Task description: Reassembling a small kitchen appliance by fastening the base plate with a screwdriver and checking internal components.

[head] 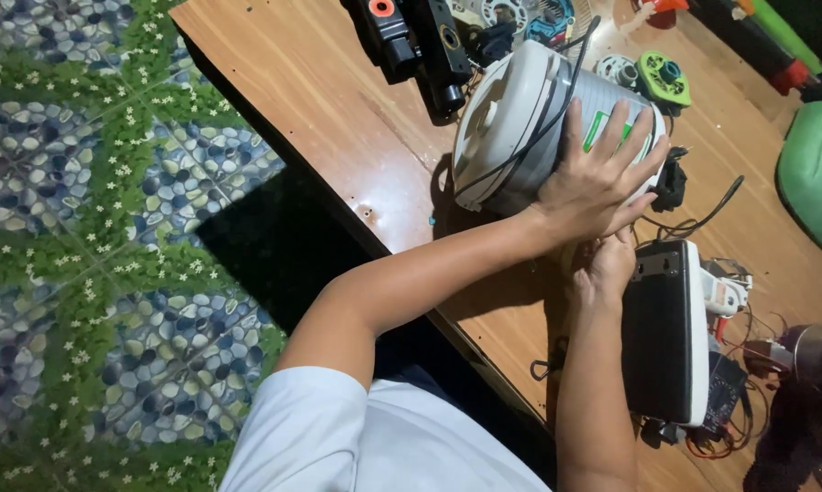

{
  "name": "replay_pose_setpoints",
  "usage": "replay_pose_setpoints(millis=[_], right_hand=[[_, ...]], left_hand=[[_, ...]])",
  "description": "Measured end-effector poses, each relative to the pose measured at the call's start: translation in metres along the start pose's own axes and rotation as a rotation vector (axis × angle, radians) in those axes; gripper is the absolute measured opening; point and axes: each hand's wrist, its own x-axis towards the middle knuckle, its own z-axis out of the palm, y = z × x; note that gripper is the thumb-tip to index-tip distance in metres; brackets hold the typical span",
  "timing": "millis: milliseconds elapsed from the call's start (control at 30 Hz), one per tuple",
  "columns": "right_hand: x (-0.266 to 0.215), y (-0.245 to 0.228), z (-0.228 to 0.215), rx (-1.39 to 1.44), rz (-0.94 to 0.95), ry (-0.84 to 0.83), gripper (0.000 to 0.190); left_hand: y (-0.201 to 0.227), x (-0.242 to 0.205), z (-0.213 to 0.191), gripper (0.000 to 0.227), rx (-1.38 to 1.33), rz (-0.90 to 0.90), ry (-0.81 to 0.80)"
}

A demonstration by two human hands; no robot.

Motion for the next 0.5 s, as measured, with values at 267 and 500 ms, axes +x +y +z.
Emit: replay_pose_setpoints(millis=[267,500], right_hand=[[0.036,0.008,-0.016,0.137,0.21,-0.015,0.051],[0.023,-0.016,0.006,0.273,0.244,-0.005,0.015]], left_hand=[[-0.011,-0.001,0.0,0.058,-0.05,-0.083,0.029],[-0.025,-0.009,-0.03,0.064,-0.16,-0.112,-0.143]])
